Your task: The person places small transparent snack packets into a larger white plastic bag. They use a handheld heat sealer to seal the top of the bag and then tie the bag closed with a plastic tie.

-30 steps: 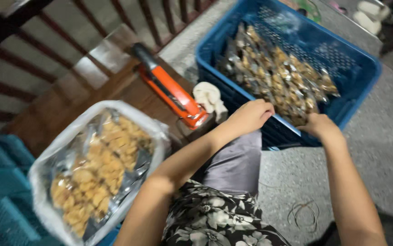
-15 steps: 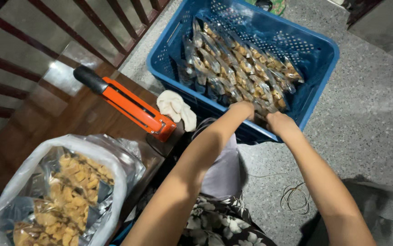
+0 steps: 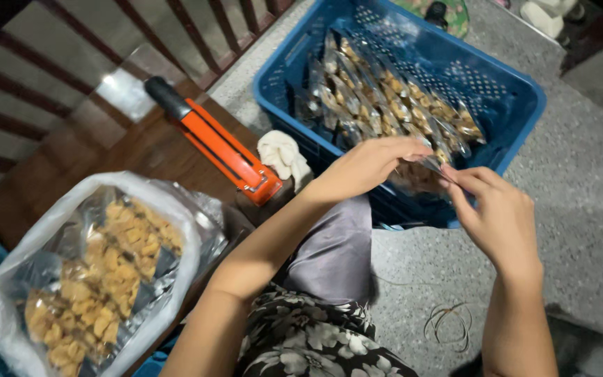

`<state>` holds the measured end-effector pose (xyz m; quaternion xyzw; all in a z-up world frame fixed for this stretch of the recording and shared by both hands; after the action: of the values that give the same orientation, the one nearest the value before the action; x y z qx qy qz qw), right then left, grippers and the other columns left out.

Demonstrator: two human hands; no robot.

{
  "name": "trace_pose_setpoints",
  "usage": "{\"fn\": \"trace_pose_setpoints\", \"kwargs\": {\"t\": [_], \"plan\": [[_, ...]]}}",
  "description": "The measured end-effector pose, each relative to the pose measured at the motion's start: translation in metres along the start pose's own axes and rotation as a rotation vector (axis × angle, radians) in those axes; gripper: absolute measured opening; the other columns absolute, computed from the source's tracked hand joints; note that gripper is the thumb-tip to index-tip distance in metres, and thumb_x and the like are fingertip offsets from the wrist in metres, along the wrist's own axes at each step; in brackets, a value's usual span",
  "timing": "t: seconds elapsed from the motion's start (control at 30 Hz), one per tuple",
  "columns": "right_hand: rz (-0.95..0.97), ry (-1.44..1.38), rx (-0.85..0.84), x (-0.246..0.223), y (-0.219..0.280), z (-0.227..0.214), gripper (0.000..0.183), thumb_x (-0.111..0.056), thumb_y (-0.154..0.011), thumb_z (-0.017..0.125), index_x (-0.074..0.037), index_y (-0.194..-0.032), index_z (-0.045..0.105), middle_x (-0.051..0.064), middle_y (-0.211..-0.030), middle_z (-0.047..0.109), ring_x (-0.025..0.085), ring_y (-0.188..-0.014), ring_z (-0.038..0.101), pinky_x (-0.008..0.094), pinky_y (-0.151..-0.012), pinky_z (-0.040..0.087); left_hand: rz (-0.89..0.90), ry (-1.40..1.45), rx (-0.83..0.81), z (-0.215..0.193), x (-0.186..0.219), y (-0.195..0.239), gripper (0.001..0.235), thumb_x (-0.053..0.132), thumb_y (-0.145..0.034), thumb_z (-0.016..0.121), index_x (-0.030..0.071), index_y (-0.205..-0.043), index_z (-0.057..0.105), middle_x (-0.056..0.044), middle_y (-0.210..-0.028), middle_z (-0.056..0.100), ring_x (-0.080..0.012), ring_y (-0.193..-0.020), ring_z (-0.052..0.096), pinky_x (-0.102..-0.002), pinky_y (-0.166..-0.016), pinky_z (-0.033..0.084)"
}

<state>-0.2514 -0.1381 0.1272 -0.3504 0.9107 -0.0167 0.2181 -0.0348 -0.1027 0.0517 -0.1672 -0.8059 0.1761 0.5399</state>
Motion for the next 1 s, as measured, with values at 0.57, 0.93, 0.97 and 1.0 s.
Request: {"fn": "trace_pose_setpoints", "kwargs": {"t": [0.57,0.93,0.97,1.0], "plan": [[0.324,-1.77,-1.13,-0.19,0.004,0.137,0.054,-0.044,-0.101,0.049,-0.008,-0.141,0.054,0.014,-0.131,0.064,0.025,-0.116,0.066,0.042,-0.093,0.056,-0.086,-0.716,0.541,-0.158,0.242,0.189,0.019,0.007,-0.094,0.067,0.015,-0.111,0.067,-0.007,-0.128,0.065,-0.0252,-0.103,0.074,-0.037,-0.089,0.06],[0.23,-1.847,-1.895,-0.362,0.03,0.214,0.051,-0.013,-0.113,0.053,-0.013,-0.162,0.037,0.018,-0.12,0.068,0.025,-0.089,0.072,0.036,-0.071,0.061,-0.304,-0.853,0.501,-0.152,0.245,0.345,0.029,-0.001,-0.093,0.062,0.009,-0.118,0.069,-0.008,-0.138,0.058,-0.0278,-0.135,0.059,-0.041,-0.119,0.044],[0.272,-1.651,-1.745,-0.373,0.038,0.222,0.06,-0.017,-0.104,0.057,-0.018,-0.161,0.036,0.012,-0.116,0.069,0.021,-0.088,0.072,0.035,-0.071,0.061,-0.271,-0.783,0.552,-0.15,0.249,0.362,0.043,-0.006,-0.084,0.059,0.009,-0.122,0.069,-0.009,-0.139,0.057,-0.0298,-0.135,0.058,-0.044,-0.122,0.041],[0.305,-1.459,-1.59,-0.38,0.044,0.229,0.068,-0.021,-0.096,0.06,-0.023,-0.16,0.035,0.007,-0.112,0.071,0.017,-0.086,0.072,0.034,-0.072,0.06,-0.236,-0.712,0.601,-0.147,0.251,0.375,0.057,-0.011,-0.074,0.056,0.01,-0.126,0.069,-0.01,-0.14,0.057,-0.0318,-0.135,0.056,-0.048,-0.124,0.038]]}}
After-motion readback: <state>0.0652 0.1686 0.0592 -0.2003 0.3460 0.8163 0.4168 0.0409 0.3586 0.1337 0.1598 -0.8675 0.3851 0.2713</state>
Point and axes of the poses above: each hand's wrist, its own y-axis away from the middle knuckle, its own z-axis out of the palm, x = y × z, the point moved 2 cm from there along -y, towards the middle knuckle
